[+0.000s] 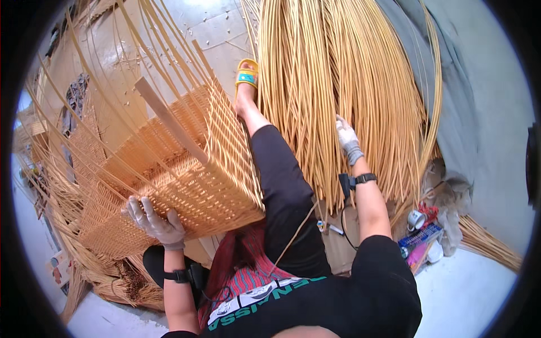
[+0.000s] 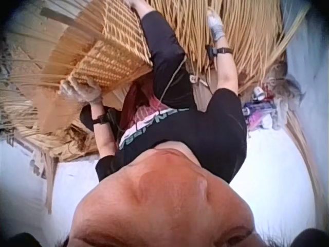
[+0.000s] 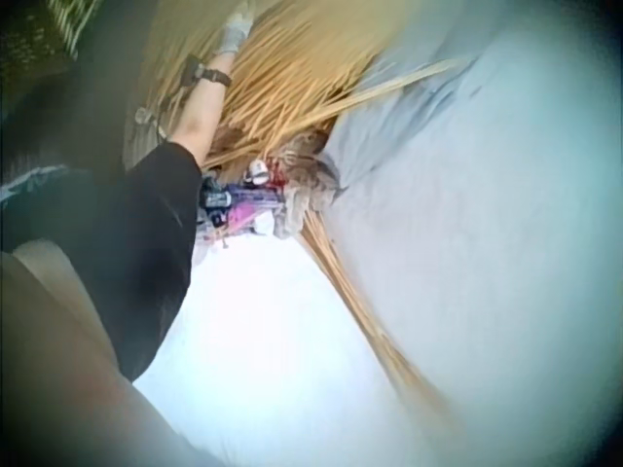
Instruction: Weaving a large rectangular wicker basket and trimming excess strands with snips.
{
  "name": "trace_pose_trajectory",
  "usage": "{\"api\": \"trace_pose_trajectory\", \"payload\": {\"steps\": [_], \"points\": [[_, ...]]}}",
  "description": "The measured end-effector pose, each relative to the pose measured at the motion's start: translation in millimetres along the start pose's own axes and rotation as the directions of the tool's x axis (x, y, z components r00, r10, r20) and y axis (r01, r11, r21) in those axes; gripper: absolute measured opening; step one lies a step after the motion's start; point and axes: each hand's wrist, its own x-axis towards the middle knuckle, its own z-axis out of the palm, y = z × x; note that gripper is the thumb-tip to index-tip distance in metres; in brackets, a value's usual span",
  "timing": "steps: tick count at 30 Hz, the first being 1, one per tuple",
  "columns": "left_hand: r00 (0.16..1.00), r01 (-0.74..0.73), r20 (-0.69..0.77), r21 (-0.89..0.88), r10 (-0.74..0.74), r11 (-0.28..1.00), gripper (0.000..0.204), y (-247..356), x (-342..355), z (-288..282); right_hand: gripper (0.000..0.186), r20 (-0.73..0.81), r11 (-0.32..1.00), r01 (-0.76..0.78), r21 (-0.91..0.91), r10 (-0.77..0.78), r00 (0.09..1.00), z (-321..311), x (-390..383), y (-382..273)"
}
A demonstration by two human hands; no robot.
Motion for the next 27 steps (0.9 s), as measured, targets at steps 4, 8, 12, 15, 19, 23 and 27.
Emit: {"api": "trace_pose_trajectory", "payload": {"steps": [4, 8, 12, 15, 19, 23, 27], "points": [[0.999, -0.031, -0.027, 0.002, 0.031, 1.0, 0.068, 1, 2, 1, 0.057, -0.056, 0.998, -0.013, 0.06, 0.017, 0.998, 11, -7, -28], [0.999, -0.011, -0.039, -0.005, 0.011, 1.0, 0.068, 1, 4, 1, 0.1, -0.157, 0.917, -0.126, -0.38, 0.07, 0.985, 38, -23, -63], [0.999, -0.022, -0.047, -0.015, 0.022, 1.0, 0.067, 2, 6, -1, 0.114, -0.193, 0.909, -0.208, -0.362, 0.146, 0.97, 48, -49, -104], [0.998, -0.024, -0.055, -0.017, 0.023, 1.0, 0.066, 3, 6, -1, 0.134, -0.21, 0.874, -0.271, -0.404, 0.2, 0.957, 56, -56, -138], [0.998, -0.015, -0.064, -0.014, 0.014, 1.0, 0.066, 3, 4, 1, 0.15, -0.227, 0.776, -0.359, -0.519, 0.28, 0.933, 79, -48, -158], [0.999, 0.0, -0.053, 0.009, 0.0, 1.0, 0.066, 3, 4, 0, 0.134, -0.172, 0.804, -0.298, -0.515, 0.243, 0.955, 71, -26, -137], [0.997, 0.005, -0.074, 0.006, -0.004, 1.0, 0.065, 5, 4, -1, 0.078, 0.008, 0.896, -0.076, -0.437, 0.088, 0.996, 9, -6, -113]]}}
